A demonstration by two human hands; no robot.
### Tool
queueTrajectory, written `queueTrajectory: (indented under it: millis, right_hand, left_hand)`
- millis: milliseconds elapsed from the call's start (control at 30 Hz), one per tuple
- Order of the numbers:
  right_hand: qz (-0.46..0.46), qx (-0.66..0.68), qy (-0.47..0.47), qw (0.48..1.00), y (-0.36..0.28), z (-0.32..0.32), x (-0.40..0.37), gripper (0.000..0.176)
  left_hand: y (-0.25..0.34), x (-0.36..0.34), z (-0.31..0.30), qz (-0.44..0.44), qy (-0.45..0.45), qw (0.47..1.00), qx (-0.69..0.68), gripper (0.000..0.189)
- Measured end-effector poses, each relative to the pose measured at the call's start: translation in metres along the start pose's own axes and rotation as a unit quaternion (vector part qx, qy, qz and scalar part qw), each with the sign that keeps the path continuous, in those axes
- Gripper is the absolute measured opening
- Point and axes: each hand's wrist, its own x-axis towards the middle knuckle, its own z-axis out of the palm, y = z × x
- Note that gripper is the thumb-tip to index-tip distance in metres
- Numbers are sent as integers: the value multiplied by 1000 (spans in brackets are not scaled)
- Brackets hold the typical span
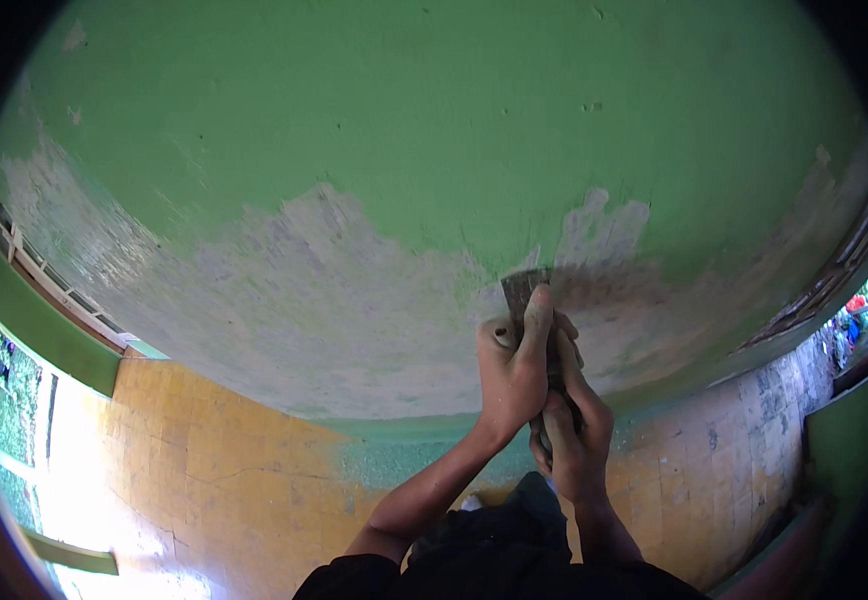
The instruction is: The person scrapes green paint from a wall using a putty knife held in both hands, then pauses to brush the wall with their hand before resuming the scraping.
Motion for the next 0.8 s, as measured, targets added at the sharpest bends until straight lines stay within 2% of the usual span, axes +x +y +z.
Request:
queueTrajectory:
  millis: [300,400,500,600,700,800]
  right_hand:
    - [-1,-9,17,1000,7,-2,-4,58]
    - [-28,-30,35,999,24,-3,-2,57]
    - [-78,-38,44,995,-8,0,14,56]
    - [-53,-55,43,996,-8,-3,8,56]
    - [-54,-57,47,996,27,-5,-2,53]
    - [-56,-58,42,996,8,-8,6,56]
  left_hand:
    - [-4,-1,3,-9,-9,1000,9,55]
    - [-22,3,-3,3,-26,1000,-3,55]
    - [17,18,14,54,-27,998,27,52]
    - [-1,14,11,40,-4,999,19,52]
    - [-25,0,2,-13,-4,1000,2,52]
    - [-2,8,12,-7,-31,999,-21,52]
